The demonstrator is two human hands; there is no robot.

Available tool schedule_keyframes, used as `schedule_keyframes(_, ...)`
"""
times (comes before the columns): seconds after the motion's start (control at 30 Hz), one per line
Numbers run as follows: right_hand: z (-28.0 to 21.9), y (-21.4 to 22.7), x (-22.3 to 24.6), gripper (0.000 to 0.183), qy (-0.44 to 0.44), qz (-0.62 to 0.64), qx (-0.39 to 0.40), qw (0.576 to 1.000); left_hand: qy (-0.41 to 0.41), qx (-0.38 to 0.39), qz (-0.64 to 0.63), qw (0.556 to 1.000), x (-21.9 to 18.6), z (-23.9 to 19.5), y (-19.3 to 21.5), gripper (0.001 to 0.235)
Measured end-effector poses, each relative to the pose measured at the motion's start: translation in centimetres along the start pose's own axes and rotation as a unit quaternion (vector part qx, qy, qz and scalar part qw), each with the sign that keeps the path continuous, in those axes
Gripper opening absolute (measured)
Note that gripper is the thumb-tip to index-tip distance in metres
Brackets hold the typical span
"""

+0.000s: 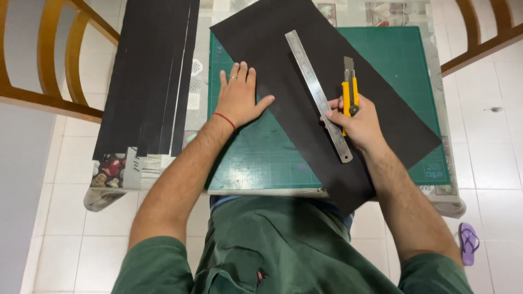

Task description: The person uses a metal ruler and a yellow utility knife to cut a large black sheet on a green cutting mat. They repeatedly align the ruler, score the material, and remove cut strips, stacking them to the left. The person also briefly inspects a white strip before resuming cutting.

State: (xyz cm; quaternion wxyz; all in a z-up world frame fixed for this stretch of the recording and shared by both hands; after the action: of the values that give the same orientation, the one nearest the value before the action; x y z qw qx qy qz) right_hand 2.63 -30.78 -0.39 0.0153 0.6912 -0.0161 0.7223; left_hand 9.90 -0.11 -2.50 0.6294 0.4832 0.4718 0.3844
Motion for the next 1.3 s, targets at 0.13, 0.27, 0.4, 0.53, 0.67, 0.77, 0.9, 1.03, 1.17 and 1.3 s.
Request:
schedule_keyframes(0.13, 1.2, 1.9, -4.0, 0.038, 0.008, -0.046, 0.031, 0.998, -0.053, -0.034, 0.031, 0.998, -1.0, -2.2, -0.9, 0.109)
schedule_keyframes(0.27, 0.1, 1.6, -5.1, 0.036, -0.004, -0.052, 0.044, 0.998, -0.094, -0.080, 0.033, 0.992, -1.3, -4.1, -1.9, 0.099)
schedule_keyframes(0.4, -1.9, 1.5, -4.7, 0.036, -0.026, -0.048, 0.047, 0.997, -0.134, -0.130, -0.024, 0.982, -1.6, -4.9, 2.4, 0.077)
schedule_keyframes(0.53, -3.6, 0.6, -2.9, 0.033, -0.036, -0.019, 0.046, 0.998, -0.042, -0.166, -0.174, 0.970, 2.4, -1.2, 5.0, 0.049)
schedule_keyframes(0.67, -2.9, 1.5, -4.8, 0.036, -0.026, -0.005, 0.042, 0.999, 0.089, -0.188, 0.015, 0.978, 11.3, 5.0, -0.8, 0.054)
schedule_keyframes(0.77, -1.9, 2.7, -7.4, 0.036, -0.012, 0.004, 0.051, 0.999, 0.155, -0.165, -0.012, 0.974, 13.0, 6.4, -2.4, 0.048)
schedule_keyframes(0.9, -2.2, 2.4, -7.0, 0.030, 0.004, -0.081, 0.055, 0.995, 0.171, -0.194, 0.034, 0.965, 11.3, 6.8, -1.3, 0.029)
schedule_keyframes(1.03, -1.9, 2.3, -7.7, 0.033, 0.003, -0.006, 0.044, 0.999, 0.211, -0.173, 0.053, 0.961, 13.3, 8.6, -2.6, 0.036)
schedule_keyframes(1.17, -2.0, 2.2, -7.2, 0.034, 0.008, -0.001, 0.044, 0.999, 0.216, -0.187, 0.044, 0.957, 14.2, 9.3, -3.6, 0.031)
schedule_keyframes(1.3, -2.4, 1.7, -6.6, 0.033, -0.005, -0.004, 0.057, 0.998, 0.224, -0.144, -0.032, 0.963, 14.4, 8.4, -3.0, 0.024)
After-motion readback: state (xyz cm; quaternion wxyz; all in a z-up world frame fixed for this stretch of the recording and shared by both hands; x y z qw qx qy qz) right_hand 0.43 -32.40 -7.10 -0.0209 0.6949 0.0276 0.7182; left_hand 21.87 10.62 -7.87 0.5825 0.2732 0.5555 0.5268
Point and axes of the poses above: each hand's wrist, its own z-axis towards the middle knuckle, its own y-axis out of the back of the hand, x = y × z, the point moved 7 cm from there along z, towards the middle knuckle, and after that the axes turned 3 degrees about y, right-handed, at the moved point
